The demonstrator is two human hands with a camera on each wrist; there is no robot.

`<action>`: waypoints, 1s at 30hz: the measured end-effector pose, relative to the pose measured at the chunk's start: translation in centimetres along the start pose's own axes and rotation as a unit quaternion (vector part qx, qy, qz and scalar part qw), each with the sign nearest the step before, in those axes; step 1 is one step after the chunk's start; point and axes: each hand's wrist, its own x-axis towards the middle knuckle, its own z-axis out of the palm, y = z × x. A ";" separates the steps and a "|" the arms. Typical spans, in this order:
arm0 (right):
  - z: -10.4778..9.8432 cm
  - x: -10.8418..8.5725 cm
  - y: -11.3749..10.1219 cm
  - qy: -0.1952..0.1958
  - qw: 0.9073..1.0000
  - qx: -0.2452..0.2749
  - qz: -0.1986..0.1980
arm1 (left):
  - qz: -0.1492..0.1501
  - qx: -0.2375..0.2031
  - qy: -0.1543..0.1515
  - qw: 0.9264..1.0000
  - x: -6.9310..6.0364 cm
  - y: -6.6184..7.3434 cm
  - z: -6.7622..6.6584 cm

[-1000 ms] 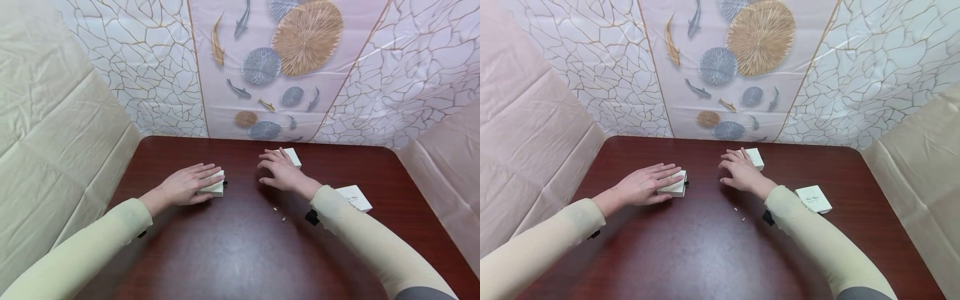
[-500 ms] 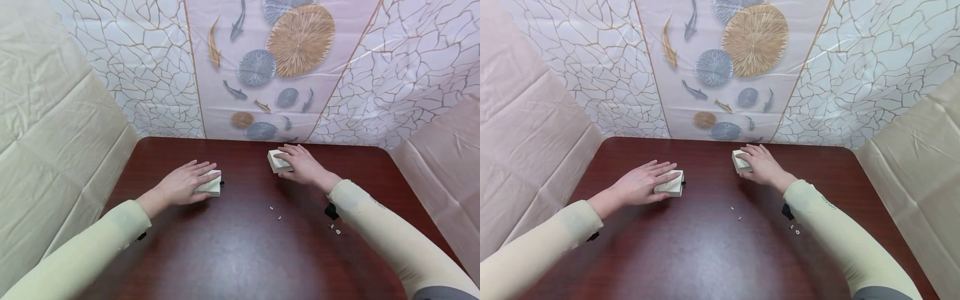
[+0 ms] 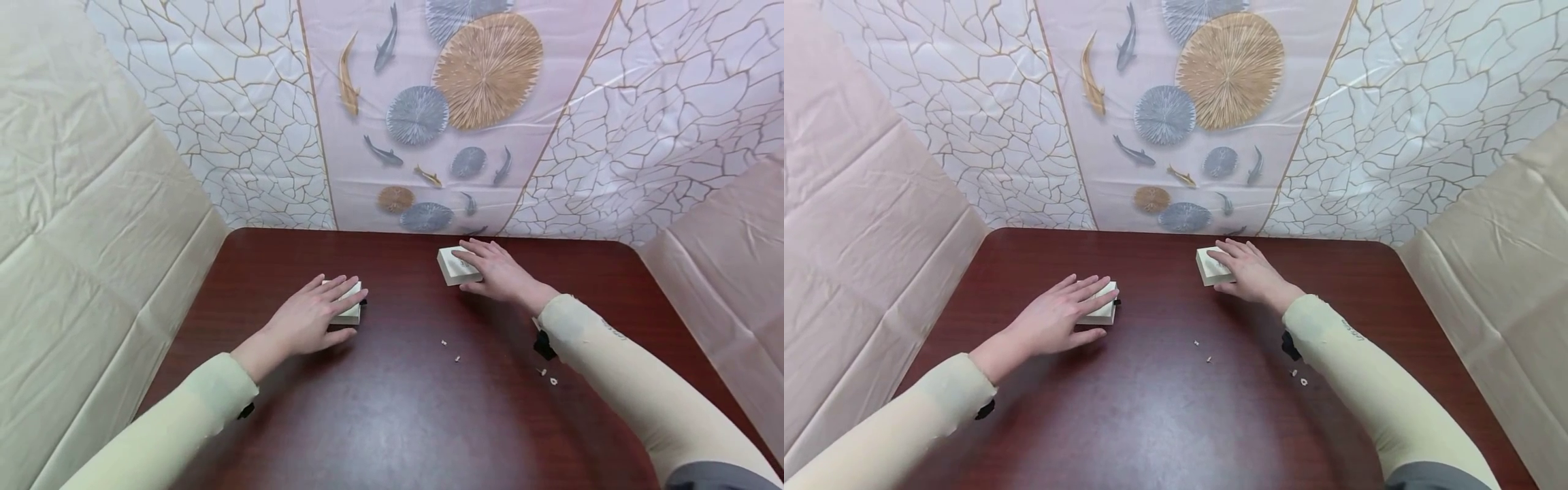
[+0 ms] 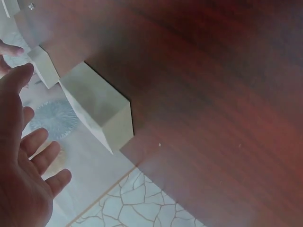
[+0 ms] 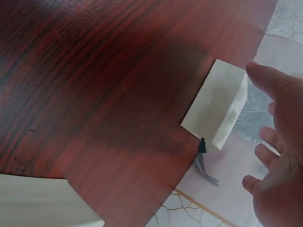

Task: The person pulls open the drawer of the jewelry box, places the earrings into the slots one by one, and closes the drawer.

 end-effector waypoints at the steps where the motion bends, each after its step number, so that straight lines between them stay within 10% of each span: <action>1: 0.2 0.0 0.1 -0.001 1.000 -0.002 -0.002 | -0.001 0.000 0.001 1.000 -0.2 0.2 0.1; 30: 4.3 1.3 1.6 -0.008 1.000 0.006 -0.022 | -0.030 0.002 0.020 0.999 -3.8 1.8 1.4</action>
